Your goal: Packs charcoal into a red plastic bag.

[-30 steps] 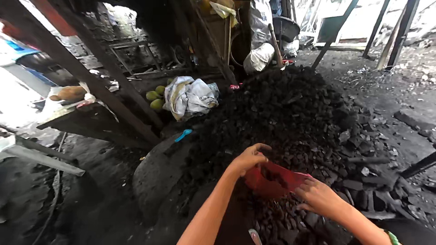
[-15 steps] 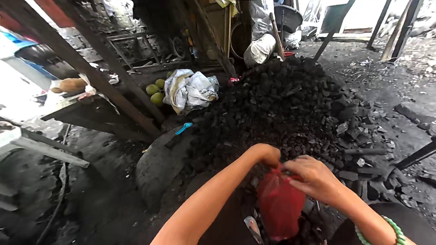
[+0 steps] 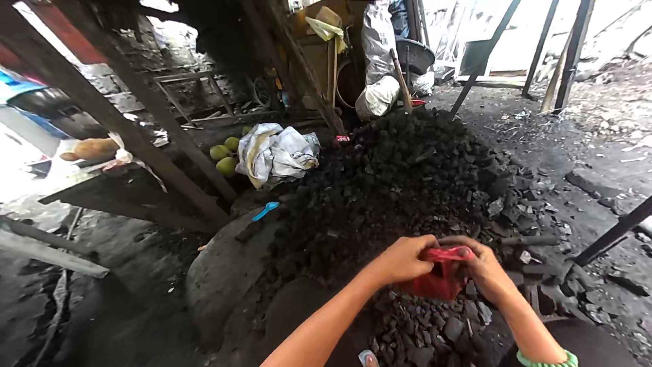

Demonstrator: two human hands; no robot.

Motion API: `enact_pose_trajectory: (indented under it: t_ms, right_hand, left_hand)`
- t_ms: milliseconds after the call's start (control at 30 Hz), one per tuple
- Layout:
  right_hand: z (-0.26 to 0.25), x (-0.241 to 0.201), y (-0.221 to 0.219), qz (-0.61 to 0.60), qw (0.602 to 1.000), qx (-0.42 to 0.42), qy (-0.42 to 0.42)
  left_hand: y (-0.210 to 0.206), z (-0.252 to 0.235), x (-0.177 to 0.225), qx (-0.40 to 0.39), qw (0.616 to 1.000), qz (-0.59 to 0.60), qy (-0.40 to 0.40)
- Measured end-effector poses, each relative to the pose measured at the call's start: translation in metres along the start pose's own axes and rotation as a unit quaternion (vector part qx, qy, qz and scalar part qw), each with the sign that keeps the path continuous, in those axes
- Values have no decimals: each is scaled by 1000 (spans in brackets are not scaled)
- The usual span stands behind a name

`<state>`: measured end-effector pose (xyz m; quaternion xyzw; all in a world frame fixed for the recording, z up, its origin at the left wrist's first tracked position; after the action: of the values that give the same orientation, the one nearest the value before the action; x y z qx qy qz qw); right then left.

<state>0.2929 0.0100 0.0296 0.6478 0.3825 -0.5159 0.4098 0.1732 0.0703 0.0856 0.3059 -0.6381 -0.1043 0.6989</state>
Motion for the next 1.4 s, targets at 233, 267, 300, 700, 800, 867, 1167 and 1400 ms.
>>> enact_pose_trajectory:
  t_ms: [233,267,300,700,800,867,1167,1400]
  right_hand:
    - [0,42,-20,-143,981,76,-103]
    - [0,42,-22,-175,979,67,-84]
    - [-1,42,-25,-187,979,53,-66]
    - [42,-10,-35,-43,961,203,182]
    - [54,-28,-35,74,940,200,267]
    - [58,-39,-32,121,923,208,300]
    - [81,-107,-33,334,793,204,467]
    - [116,-125,-4,448,722,192,490]
  left_hand:
    - [-21,22,18,230,870,-311,-306]
    - [-23,23,16,219,879,-307,-292]
    - [-23,22,13,197,905,-283,-250]
    - [-63,31,-41,137,705,657,229]
    - [-50,41,-32,95,761,598,233]
    - [-45,51,-26,69,785,566,242]
    - [-18,66,46,-35,994,-32,103]
    - [2,102,46,-91,991,-5,98]
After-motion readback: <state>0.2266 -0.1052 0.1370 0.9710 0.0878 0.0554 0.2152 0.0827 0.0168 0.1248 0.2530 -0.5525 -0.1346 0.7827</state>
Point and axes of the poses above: each hand's wrist, its own z-axis away from the middle knuckle, its own y-axis out of the back of the hand, x = y × z, the point moved 10 cm from there along -z, towards the middle knuckle, and after that the axes turned 7 degrees about z, right-handed, at the moved point
